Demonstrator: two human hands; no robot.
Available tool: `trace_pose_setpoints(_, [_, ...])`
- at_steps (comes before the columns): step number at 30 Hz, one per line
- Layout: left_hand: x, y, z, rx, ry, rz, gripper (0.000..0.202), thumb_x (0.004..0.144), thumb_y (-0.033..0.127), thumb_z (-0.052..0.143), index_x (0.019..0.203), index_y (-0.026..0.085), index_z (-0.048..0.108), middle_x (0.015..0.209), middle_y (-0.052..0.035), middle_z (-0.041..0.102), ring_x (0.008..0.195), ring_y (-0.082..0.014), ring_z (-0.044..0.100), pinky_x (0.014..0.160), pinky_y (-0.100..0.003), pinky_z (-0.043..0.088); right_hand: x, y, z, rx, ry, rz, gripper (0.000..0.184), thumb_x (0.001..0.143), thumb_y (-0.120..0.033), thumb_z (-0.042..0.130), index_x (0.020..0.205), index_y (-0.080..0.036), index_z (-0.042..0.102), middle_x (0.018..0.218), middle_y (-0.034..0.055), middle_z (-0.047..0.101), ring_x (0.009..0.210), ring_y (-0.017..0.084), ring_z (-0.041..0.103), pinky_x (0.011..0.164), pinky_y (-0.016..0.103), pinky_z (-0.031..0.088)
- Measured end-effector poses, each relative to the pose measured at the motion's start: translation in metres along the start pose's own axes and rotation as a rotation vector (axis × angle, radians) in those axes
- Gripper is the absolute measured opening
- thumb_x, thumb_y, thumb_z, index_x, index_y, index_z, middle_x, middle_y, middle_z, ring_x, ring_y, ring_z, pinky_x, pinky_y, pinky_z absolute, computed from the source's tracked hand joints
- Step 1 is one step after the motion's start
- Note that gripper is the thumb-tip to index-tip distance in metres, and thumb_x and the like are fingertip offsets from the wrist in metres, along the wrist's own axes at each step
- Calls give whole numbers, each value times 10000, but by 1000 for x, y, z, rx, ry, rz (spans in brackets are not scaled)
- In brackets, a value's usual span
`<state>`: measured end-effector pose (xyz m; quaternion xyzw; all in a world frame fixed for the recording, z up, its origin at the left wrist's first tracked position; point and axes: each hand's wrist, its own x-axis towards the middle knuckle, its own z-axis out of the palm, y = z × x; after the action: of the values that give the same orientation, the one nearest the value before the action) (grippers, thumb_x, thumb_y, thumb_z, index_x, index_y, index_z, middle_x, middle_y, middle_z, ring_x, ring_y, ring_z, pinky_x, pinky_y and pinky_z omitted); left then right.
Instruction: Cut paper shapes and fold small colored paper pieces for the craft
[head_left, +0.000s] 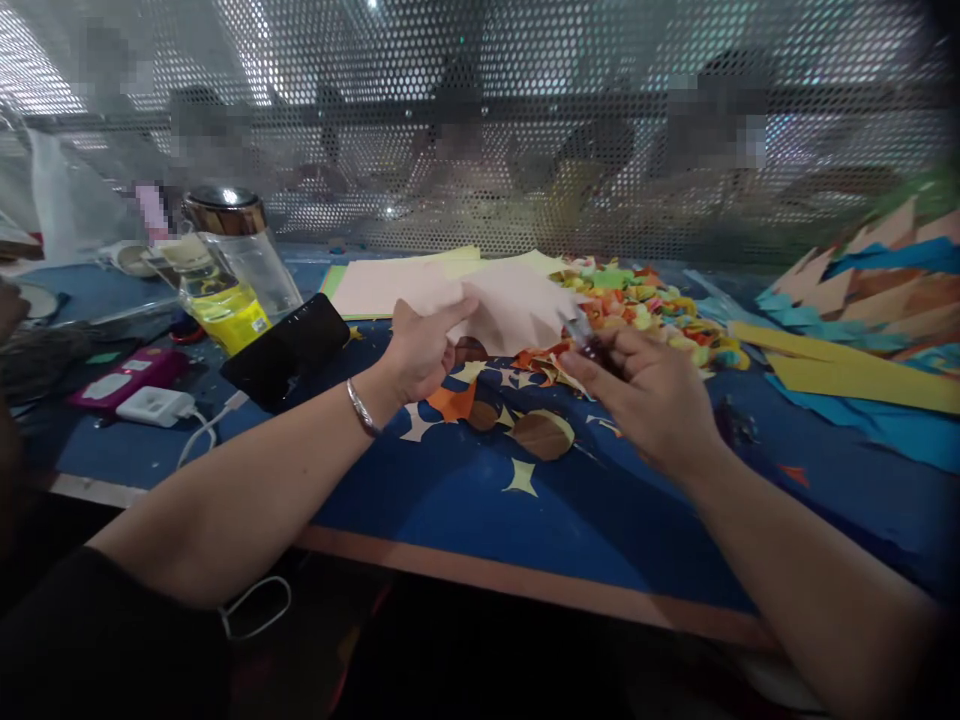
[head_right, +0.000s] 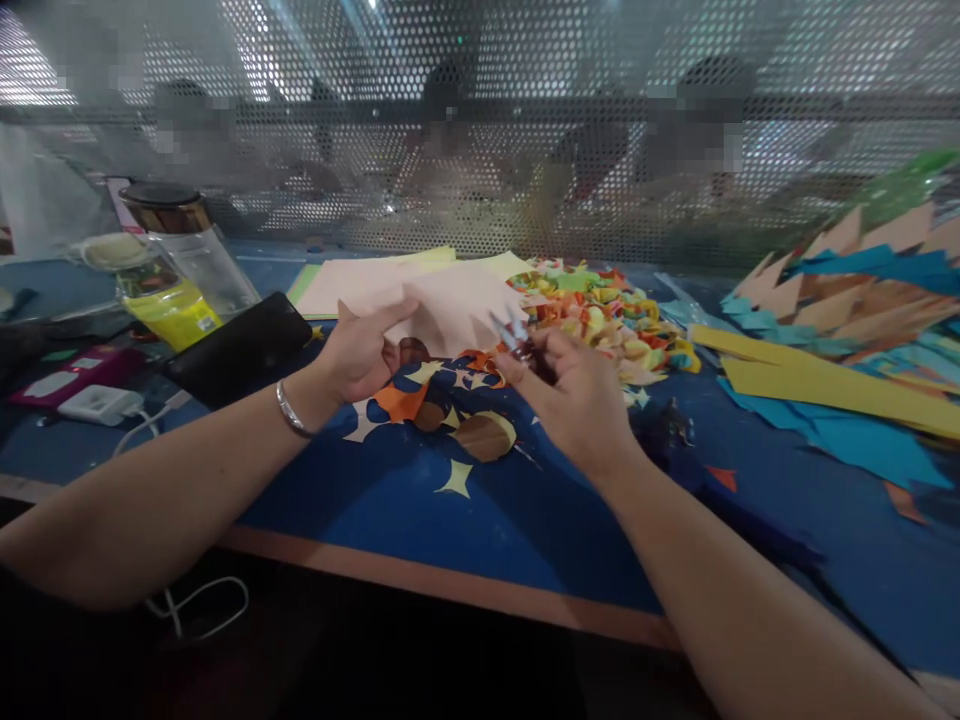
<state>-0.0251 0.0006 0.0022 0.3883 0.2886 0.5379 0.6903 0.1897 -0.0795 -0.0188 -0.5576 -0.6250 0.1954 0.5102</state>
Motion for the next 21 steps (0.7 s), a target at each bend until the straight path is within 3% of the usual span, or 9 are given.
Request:
trace_pose_setpoints(4, [-2,-1,1,149,-109,181,119,830,263,829,873,176,761,941,-48,782,1049,-273,713,869,-364,587,-5,-3,5,-174,-205,-68,261,894,-481,699,914,-224,660,748,12,683,644,178,623,593,303,442])
trace_pose_setpoints(7, [-3,0,1,198,-128,102,69,861,228,787,870,161,773,899,-56,769,1015,-266,703,870,-382,564,-5,-6,12,-321,-311,-122,241,902,-473,650,872,-236,625,700,6,671,603,181,614,571,303,428])
trace_pose_setpoints(11, [4,2,1,154,-42,-21,49,821,123,765,868,136,770,900,-71,759,887,-233,680,801,-385,542,-3,-11,23,-505,-445,-207,247,885,-482,652,870,-235,655,666,23,692,570,203,625,541,307,400])
trace_pose_setpoints(16, [17,3,-4,75,9,-80,45,785,82,758,790,124,740,902,-89,759,752,-182,629,734,-371,517,-3,-13,36,-627,-531,-257,362,889,-539,674,1072,-233,737,778,64,785,662,255,716,547,313,401])
trace_pose_setpoints(21, [26,1,-15,41,14,-156,68,770,101,790,794,153,752,909,-68,775,639,-103,513,600,-285,429,-5,-16,38,-605,-546,-266,303,897,-491,680,1039,-230,740,787,51,793,660,244,733,553,307,429])
